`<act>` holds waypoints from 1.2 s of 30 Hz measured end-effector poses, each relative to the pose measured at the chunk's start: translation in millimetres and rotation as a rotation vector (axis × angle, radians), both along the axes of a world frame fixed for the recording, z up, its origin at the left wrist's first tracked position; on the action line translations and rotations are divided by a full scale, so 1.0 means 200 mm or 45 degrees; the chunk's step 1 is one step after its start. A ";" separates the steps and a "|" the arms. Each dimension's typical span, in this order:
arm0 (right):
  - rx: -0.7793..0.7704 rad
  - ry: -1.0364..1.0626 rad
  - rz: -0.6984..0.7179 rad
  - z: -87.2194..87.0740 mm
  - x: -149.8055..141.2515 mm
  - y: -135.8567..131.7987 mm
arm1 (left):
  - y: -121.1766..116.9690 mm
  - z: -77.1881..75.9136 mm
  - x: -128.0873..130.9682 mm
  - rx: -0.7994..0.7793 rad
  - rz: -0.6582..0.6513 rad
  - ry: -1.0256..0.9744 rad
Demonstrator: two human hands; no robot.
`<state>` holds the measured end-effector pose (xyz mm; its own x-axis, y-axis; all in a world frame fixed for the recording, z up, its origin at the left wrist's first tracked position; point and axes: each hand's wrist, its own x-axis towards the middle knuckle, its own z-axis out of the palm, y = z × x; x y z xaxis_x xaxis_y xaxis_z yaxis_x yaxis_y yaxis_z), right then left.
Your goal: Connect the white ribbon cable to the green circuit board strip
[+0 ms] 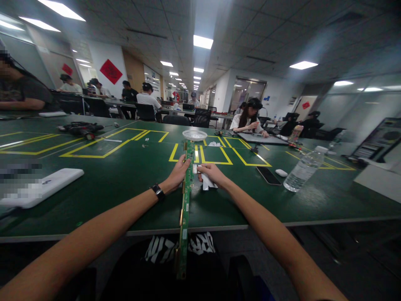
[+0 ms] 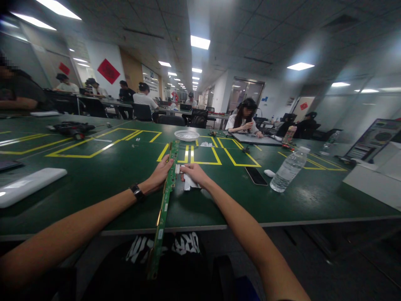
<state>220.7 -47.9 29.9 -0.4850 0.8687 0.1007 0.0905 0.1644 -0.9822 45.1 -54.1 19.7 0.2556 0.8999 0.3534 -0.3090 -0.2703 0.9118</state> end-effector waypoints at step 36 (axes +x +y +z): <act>0.069 0.111 0.006 0.01 -0.06 -0.06 | -0.06 0.03 0.02 0.018 0.127 0.095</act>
